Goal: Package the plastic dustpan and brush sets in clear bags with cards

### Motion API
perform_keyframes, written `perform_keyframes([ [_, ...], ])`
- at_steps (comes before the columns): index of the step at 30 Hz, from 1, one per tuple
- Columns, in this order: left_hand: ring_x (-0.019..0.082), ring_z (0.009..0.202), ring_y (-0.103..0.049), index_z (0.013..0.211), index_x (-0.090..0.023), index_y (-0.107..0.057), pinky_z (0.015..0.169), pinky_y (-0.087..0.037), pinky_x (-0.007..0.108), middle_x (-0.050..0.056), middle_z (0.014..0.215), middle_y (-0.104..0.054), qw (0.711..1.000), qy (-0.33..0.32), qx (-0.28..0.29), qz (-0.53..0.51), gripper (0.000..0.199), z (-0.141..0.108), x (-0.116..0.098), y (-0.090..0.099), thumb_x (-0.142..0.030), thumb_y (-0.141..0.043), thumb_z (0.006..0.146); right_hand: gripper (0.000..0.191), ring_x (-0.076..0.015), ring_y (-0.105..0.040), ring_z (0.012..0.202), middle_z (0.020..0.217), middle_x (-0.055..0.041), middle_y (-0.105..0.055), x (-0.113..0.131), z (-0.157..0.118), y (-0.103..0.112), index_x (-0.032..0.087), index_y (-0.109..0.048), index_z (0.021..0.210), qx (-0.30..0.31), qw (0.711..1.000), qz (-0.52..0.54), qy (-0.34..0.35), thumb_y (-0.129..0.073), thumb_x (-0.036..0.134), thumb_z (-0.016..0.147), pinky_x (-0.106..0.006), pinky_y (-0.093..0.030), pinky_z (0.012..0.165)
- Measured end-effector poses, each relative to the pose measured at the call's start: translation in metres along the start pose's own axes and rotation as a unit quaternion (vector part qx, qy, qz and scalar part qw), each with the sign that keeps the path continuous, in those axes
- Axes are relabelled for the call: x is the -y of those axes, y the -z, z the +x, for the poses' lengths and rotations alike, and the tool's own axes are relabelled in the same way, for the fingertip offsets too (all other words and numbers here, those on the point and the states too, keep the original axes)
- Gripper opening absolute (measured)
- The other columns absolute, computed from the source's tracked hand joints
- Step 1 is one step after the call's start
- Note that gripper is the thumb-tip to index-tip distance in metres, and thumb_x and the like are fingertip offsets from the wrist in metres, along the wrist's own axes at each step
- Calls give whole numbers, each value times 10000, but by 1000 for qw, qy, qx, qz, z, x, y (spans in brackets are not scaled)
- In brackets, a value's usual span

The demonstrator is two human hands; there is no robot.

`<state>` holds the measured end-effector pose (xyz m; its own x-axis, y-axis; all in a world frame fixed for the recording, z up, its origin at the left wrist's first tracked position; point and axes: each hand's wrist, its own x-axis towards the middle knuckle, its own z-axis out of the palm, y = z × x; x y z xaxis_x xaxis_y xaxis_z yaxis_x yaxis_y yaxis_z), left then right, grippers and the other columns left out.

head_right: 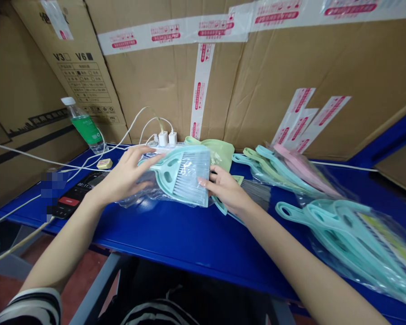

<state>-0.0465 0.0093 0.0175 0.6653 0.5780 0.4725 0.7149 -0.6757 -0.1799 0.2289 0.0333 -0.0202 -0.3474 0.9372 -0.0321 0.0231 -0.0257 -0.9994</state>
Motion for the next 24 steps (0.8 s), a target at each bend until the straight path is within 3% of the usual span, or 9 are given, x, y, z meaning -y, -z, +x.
perform_keyframes([
  [3,302,1323,-467,1353,-284,-533,1033,-454,492,119,1378,-562,996,-79,-1,38,479,2,-18,2,-122,-585,906,540,-267,-732,878,950,-74,-763,0,4,7,233,-551,976,-8,1000,24,-3,-864,458,599,-465,-589,824],
  [7,184,1001,-655,1182,-256,-661,884,-526,353,48,1023,-743,991,-124,-18,50,361,-3,-26,10,-122,-373,1011,562,-293,-722,937,952,-81,-763,6,3,12,230,-584,980,10,1000,9,-4,-872,465,559,-468,-585,848],
  [10,199,919,-668,1144,-242,-694,805,-546,363,61,993,-757,995,-65,-24,66,400,-20,-16,25,-206,-309,1042,555,-287,-715,965,972,-76,-761,15,-2,14,238,-589,1022,4,1000,-7,21,-846,483,595,-455,-582,860],
  [13,216,938,-663,1109,-270,-721,823,-560,388,61,1008,-756,997,53,-22,59,434,-46,-2,41,-277,-292,1040,514,-284,-715,958,984,-70,-759,22,-5,19,250,-591,1036,7,999,-18,42,-818,482,638,-485,-572,875],
  [16,215,937,-664,1036,-306,-743,843,-571,383,41,982,-753,987,147,-42,52,412,-69,13,53,-277,-332,1013,482,-284,-720,925,935,-58,-762,26,-5,24,256,-589,935,-17,999,2,36,-850,448,579,-496,-561,903],
  [21,231,903,-684,939,-257,-762,817,-585,377,68,937,-753,985,171,25,6,396,-90,31,53,-295,-368,957,381,-275,-715,953,862,-47,-763,35,-5,20,266,-579,881,-127,990,63,23,-819,312,589,-438,-553,948],
  [24,244,879,-697,924,-234,-764,808,-590,392,82,929,-757,981,181,65,-13,397,-98,39,48,-289,-371,938,307,-279,-707,993,851,-59,-757,35,-4,19,258,-584,891,-160,984,80,23,-762,269,641,-425,-554,951],
])
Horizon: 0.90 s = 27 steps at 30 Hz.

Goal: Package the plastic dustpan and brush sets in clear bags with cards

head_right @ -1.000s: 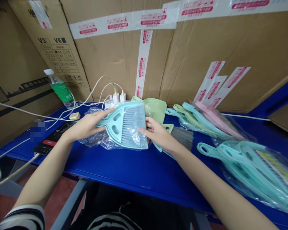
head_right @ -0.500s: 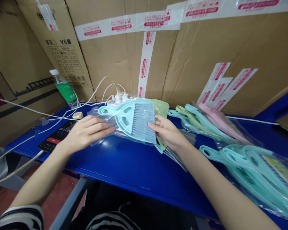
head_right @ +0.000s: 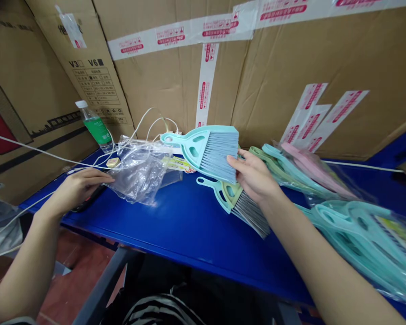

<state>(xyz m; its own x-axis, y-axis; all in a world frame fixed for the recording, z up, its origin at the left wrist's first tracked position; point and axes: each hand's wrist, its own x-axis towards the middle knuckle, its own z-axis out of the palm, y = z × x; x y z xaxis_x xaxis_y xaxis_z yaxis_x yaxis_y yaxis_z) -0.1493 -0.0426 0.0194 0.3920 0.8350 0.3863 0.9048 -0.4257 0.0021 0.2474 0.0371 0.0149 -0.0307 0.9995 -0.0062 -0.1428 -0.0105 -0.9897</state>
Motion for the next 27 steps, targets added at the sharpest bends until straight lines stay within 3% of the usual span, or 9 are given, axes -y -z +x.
perform_keyframes([
  [6,252,972,-704,1038,-229,-741,888,-584,415,63,1040,-755,999,3,46,6,398,-15,7,-6,-204,-372,890,262,-292,-684,1053,931,-50,-743,-13,12,16,270,-585,913,50,997,-25,58,-744,347,720,-488,-565,910],
  [10,303,1278,-552,1399,-213,-532,1054,-488,496,108,1401,-580,996,-9,79,30,623,-23,-12,-11,-126,-445,789,245,-285,-681,1058,944,-42,-738,-17,15,20,274,-589,929,61,995,-29,69,-732,354,747,-487,-577,880],
  [12,292,1331,-506,1466,-231,-447,1079,-466,493,99,1464,-520,994,-18,100,46,716,-20,-24,-16,-68,-426,768,260,-279,-686,1044,923,-36,-739,-17,15,18,273,-585,937,52,996,-21,64,-740,333,738,-476,-577,883],
  [15,252,1280,-565,1441,-246,-485,1064,-485,452,88,1427,-562,990,-26,115,77,664,-10,-35,-27,-41,-350,824,289,-282,-684,1046,924,-38,-739,-17,15,18,269,-578,946,45,997,-18,68,-754,337,727,-476,-580,873],
  [20,240,1119,-676,1311,-215,-627,984,-545,392,97,1287,-670,986,-57,127,89,506,-3,-33,-33,-138,-303,931,325,-290,-682,1058,936,-35,-740,-17,17,22,272,-575,947,38,997,-11,70,-777,361,708,-495,-575,894],
  [27,233,1223,-616,1281,-205,-648,1052,-505,394,87,1289,-669,991,-97,26,90,478,2,-36,-25,-143,-295,963,336,-285,-691,1044,919,-34,-750,-16,18,21,261,-584,942,12,998,4,61,-797,308,686,-481,-580,897],
])
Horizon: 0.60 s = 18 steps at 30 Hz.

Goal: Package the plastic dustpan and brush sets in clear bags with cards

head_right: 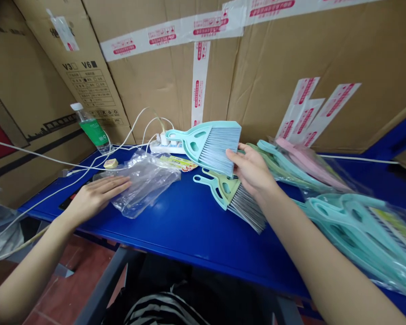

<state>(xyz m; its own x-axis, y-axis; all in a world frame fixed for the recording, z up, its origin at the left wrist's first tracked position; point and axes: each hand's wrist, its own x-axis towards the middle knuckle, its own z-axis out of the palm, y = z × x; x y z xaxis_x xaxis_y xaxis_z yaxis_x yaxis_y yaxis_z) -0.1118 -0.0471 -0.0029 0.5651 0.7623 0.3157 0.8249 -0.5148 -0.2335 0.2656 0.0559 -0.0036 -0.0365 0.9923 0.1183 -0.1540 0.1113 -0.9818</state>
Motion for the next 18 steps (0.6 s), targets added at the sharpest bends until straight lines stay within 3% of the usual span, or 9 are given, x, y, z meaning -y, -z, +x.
perform_keyframes([
  [4,251,1183,-642,1319,-147,-605,1049,-501,434,138,1261,-679,998,29,41,25,507,25,-7,-8,-66,-338,896,357,-291,-700,1015,909,-40,-750,-5,5,4,250,-588,939,7,1000,-4,18,-810,329,672,-482,-592,866],
  [7,285,1237,-600,1387,-72,-513,1093,-451,470,187,1294,-647,993,-8,120,15,530,39,-15,-11,-159,-463,867,381,-301,-704,1001,896,-47,-750,-9,9,7,243,-585,942,11,1000,-3,28,-817,357,661,-490,-601,837],
  [10,317,1258,-576,1397,-41,-479,1088,-451,487,210,1323,-620,988,-14,152,28,568,47,-27,-15,-243,-528,869,374,-299,-711,984,884,-47,-753,-11,8,5,242,-578,937,6,1000,-3,26,-811,351,665,-486,-614,806],
  [15,257,1054,-699,1299,-69,-568,901,-577,375,187,1237,-671,978,-33,173,110,480,56,-43,-21,21,-382,866,301,-285,-729,929,845,-28,-754,-8,2,-6,251,-563,899,-19,1000,-10,10,-769,304,687,-470,-631,760],
  [18,259,935,-731,1246,-78,-609,816,-602,376,180,1139,-710,971,-33,195,132,472,55,-42,-18,53,-390,849,259,-282,-730,923,818,-28,-746,-7,0,-9,248,-558,889,-23,1000,-10,5,-737,272,703,-473,-629,762],
])
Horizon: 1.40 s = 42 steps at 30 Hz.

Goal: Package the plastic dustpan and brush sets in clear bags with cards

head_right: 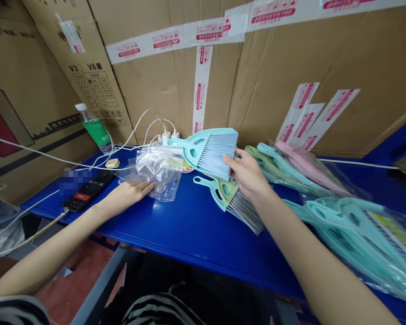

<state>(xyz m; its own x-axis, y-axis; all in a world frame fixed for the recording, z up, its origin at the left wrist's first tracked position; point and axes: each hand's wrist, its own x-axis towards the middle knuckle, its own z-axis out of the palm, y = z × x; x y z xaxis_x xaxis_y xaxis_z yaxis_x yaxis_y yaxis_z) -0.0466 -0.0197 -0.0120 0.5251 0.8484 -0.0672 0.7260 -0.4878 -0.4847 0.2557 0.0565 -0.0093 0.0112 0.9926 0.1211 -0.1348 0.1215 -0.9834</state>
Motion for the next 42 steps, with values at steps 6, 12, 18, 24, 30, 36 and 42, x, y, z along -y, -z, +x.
perform_keyframes([
  [6,255,1191,-631,1356,-113,-543,1012,-530,383,151,1327,-630,995,-13,-17,-98,529,-22,19,-2,-37,-452,840,242,-281,-722,949,849,-37,-747,-2,2,2,242,-566,902,3,1000,-4,-4,-718,238,714,-471,-624,774],
  [12,213,1038,-705,1345,-171,-553,881,-576,320,107,1260,-672,997,17,20,-76,608,-10,15,3,59,-373,812,324,-294,-708,999,863,-40,-751,0,0,-2,242,-549,903,1,1000,-1,-25,-765,259,661,-480,-620,792],
  [18,239,1010,-713,1297,-200,-608,864,-589,342,118,1191,-704,998,53,-22,-22,519,-23,17,-1,15,-411,867,441,-309,-710,988,846,-42,-750,-3,0,0,249,-528,912,21,1000,-6,-21,-822,331,594,-490,-615,798],
  [24,257,1209,-620,1237,-192,-657,1061,-485,418,97,1253,-685,984,110,-45,-135,568,-64,52,-21,15,-378,788,440,-299,-708,988,897,-57,-755,-10,2,0,241,-549,952,65,997,-19,-25,-823,346,624,-484,-603,821],
  [30,241,1401,-427,1500,-186,-339,1170,-364,421,98,1527,-443,952,23,-92,-292,616,-62,57,16,-303,-487,914,380,-243,-734,857,831,-25,-757,-7,-5,-8,236,-535,992,79,995,-27,-60,-782,281,707,-452,-600,819],
  [36,342,1295,-529,1393,-55,-398,1057,-451,496,247,1377,-553,970,2,-129,-208,581,36,27,49,-402,-525,945,303,-204,-722,808,857,-30,-748,-1,-10,-2,218,-566,1064,172,981,-68,-53,-697,288,801,-420,-585,817],
  [42,286,1103,-662,1299,-105,-460,926,-532,425,188,1213,-664,961,-9,-171,-217,389,67,20,36,-333,-484,985,303,-243,-674,885,1047,-107,-696,15,-11,1,198,-584,1178,30,934,-327,142,-511,304,904,-471,-547,825],
])
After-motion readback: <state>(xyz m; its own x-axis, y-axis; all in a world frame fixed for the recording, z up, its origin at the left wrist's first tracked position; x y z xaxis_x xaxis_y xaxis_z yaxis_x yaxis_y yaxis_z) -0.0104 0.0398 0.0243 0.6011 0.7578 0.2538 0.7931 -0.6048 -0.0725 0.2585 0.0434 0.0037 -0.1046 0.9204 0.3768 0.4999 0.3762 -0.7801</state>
